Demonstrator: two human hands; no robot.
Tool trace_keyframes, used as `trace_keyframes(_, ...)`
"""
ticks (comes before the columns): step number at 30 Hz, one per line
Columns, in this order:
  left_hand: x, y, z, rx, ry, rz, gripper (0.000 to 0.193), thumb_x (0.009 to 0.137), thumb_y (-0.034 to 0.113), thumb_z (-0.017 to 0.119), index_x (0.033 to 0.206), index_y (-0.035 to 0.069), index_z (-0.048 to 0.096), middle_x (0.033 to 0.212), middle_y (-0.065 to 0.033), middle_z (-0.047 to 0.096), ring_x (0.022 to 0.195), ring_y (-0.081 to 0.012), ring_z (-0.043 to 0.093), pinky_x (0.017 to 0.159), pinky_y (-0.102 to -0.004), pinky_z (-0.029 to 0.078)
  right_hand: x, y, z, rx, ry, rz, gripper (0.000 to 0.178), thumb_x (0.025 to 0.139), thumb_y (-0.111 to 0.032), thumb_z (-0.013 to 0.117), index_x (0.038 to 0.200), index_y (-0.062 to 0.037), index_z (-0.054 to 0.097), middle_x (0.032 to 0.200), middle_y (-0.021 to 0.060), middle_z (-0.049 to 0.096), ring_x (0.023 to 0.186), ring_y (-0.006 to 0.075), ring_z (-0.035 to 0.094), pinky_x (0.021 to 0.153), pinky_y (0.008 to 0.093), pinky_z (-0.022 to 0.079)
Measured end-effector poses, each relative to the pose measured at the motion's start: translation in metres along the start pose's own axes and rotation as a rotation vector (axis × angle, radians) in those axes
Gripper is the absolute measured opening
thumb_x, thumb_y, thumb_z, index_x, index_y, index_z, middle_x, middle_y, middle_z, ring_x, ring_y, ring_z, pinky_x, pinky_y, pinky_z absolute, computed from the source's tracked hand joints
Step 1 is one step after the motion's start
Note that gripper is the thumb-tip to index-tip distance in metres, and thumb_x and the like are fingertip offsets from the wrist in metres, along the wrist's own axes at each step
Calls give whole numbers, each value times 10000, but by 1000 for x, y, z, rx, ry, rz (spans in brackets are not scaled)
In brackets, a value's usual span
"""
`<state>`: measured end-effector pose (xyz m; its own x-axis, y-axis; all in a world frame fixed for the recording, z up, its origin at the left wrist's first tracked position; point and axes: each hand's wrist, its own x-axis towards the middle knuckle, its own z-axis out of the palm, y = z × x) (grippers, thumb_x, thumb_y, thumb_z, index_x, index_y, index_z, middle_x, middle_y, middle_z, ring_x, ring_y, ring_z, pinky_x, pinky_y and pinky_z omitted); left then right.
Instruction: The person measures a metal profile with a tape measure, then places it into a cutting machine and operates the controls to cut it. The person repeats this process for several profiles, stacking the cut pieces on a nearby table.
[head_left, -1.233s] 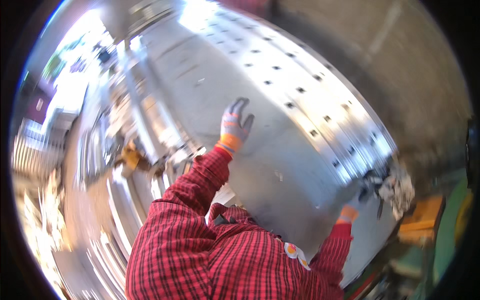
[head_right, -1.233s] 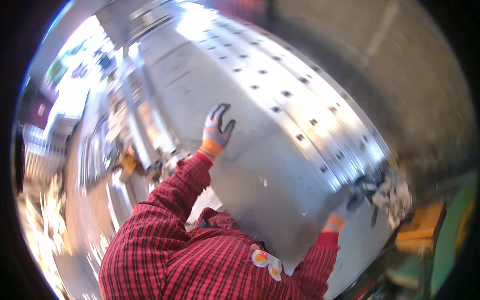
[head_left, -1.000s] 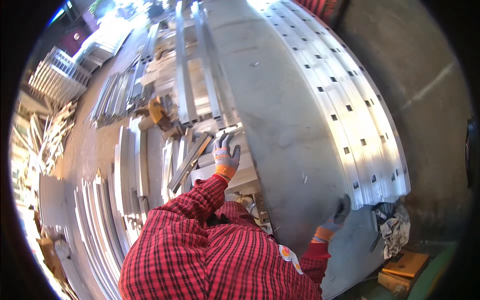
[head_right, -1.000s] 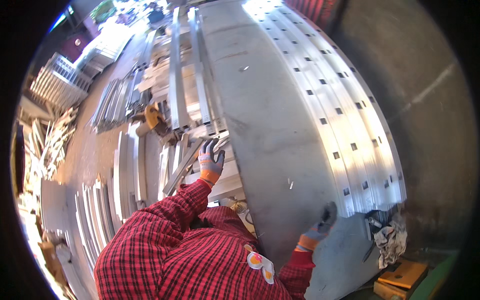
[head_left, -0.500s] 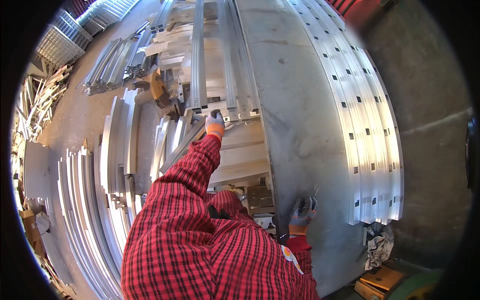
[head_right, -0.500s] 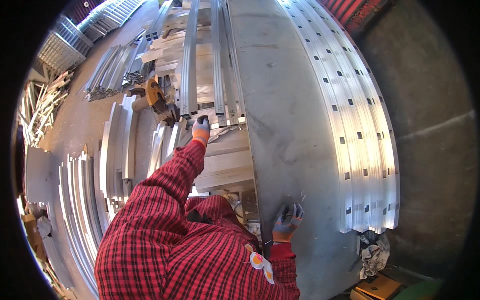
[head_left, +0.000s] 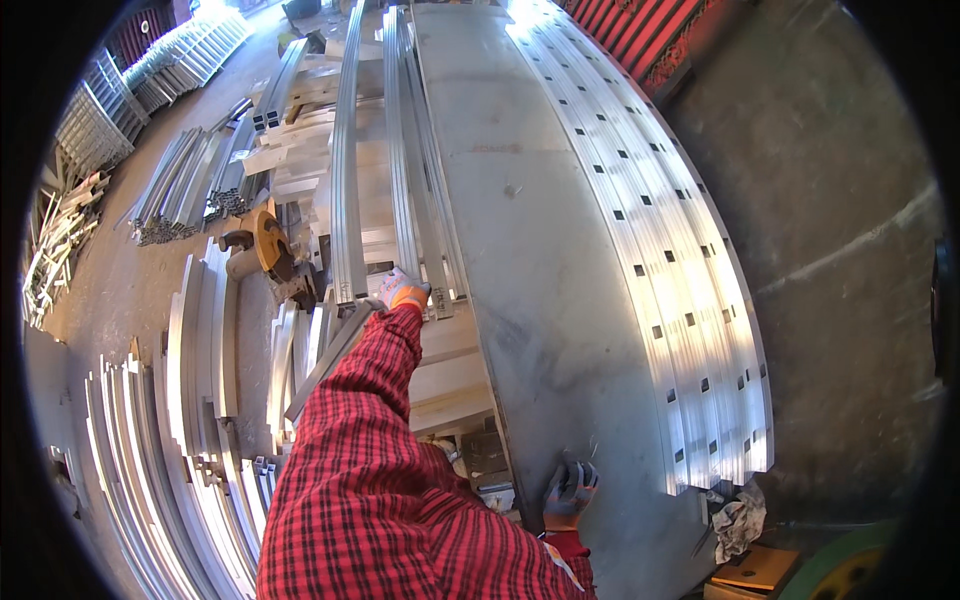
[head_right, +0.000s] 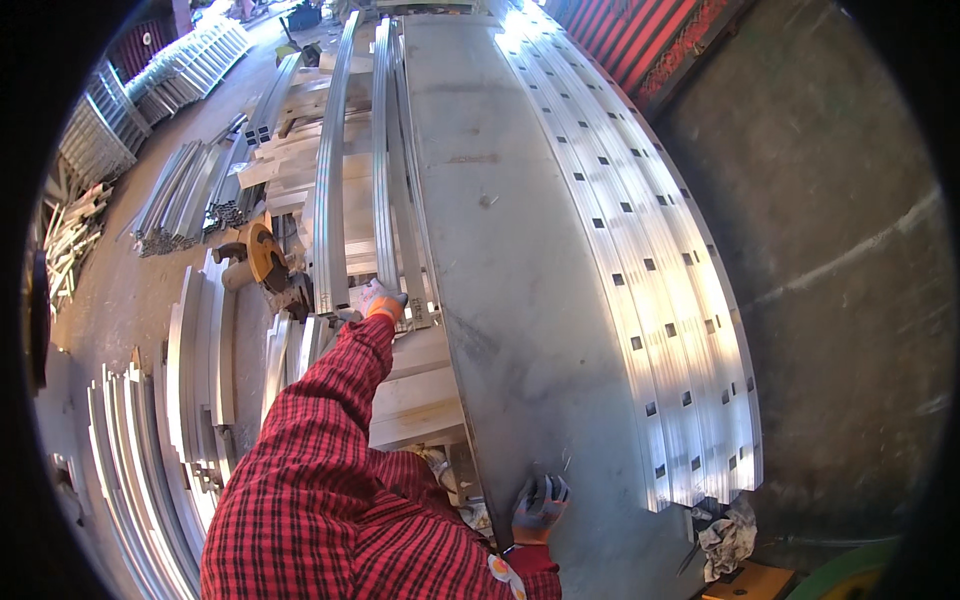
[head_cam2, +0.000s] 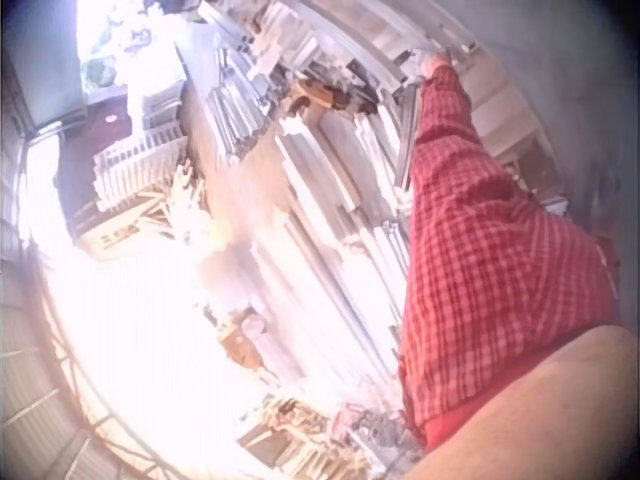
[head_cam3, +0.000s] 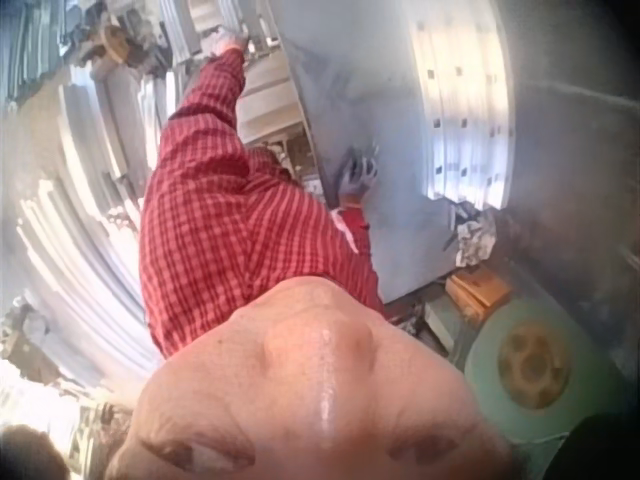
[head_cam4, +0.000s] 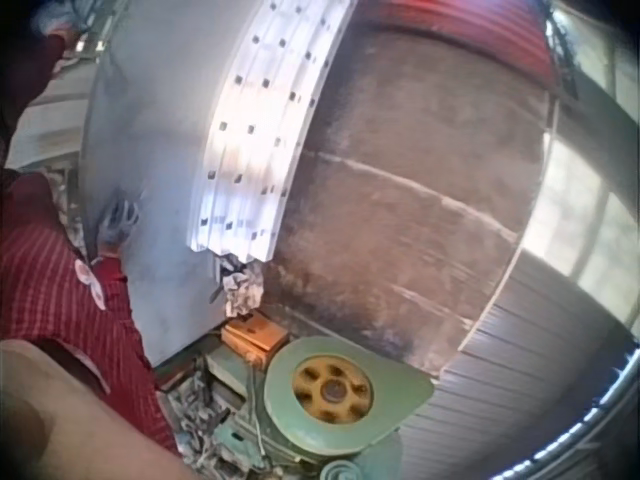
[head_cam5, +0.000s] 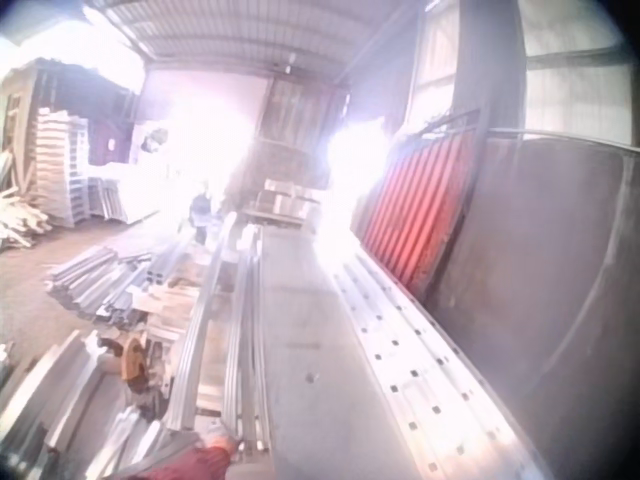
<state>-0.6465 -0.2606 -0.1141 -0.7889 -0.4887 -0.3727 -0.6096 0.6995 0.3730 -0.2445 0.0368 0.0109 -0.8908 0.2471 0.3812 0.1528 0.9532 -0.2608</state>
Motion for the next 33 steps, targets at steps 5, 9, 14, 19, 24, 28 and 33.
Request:
trace_keyframes(5, 52, -46, -4, -861, -293, 110, 499, 772, 319, 780, 1151, 40, 613, 1113, -168, 658, 1046, -296, 664, 860, -405, 566, 14, -13, -7, 44, 41, -54, 218, 841, -46, 679, 1054, -92, 681, 1004, 120, 648, 973, 338, 605, 851, 457, 484)
trace_keyframes(9, -2, -23, -56, -1598, -815, -80, 272, 833, 283, 779, 977, 111, 625, 873, -47, 651, 804, -223, 641, 735, -381, 591, 15, -12, -10, 11, 37, -52, 224, 832, -34, 671, 1049, -90, 682, 987, 112, 655, 953, 335, 614, 841, 453, 488)
trace_keyframes(14, 9, -20, -84, -1760, -1011, -127, 327, 860, 425, 767, 948, 148, 618, 786, 20, 609, 660, -141, 591, 524, -272, 485, 17, -14, -11, -6, 22, -72, 251, 819, -30, 665, 1060, -98, 687, 993, 110, 660, 947, 336, 620, 835, 456, 492)
trace_keyframes(19, 2, -1, -111, -1956, -1329, 97, 395, 934, 470, 672, 1040, 98, 595, 796, 26, 605, 620, -94, 573, 430, -216, 356, 10, -5, -6, 26, 0, -25, 282, 807, -63, 681, 1084, -118, 678, 1029, 115, 657, 996, 342, 611, 892, 467, 478)
trace_keyframes(24, -42, 2, -148, -2031, -1310, 193, 379, 963, 470, 628, 1058, 110, 557, 850, 49, 568, 663, -56, 560, 416, -196, 310, 14, -12, -9, 43, 7, -31, 300, 800, -43, 669, 1091, -118, 678, 1031, 122, 665, 997, 348, 614, 892, 471, 479)
trace_keyframes(28, -86, -1, -154, -2059, -1466, 308, 392, 984, 450, 597, 1127, 85, 576, 897, 26, 585, 702, -65, 570, 408, -191, 338, 14, -10, -9, 47, 21, -45, 293, 797, -43, 675, 1080, -120, 680, 1029, 123, 665, 981, 349, 617, 879, 468, 485)
trace_keyframes(33, -140, -5, -143, -1867, -1326, 411, 342, 1008, 452, 549, 1139, 137, 565, 892, 41, 556, 696, -72, 553, 438, -192, 385, 19, -16, -12, 17, 22, -78, 259, 795, -40, 679, 1048, -95, 682, 998, 127, 660, 949, 341, 627, 857, 457, 496)
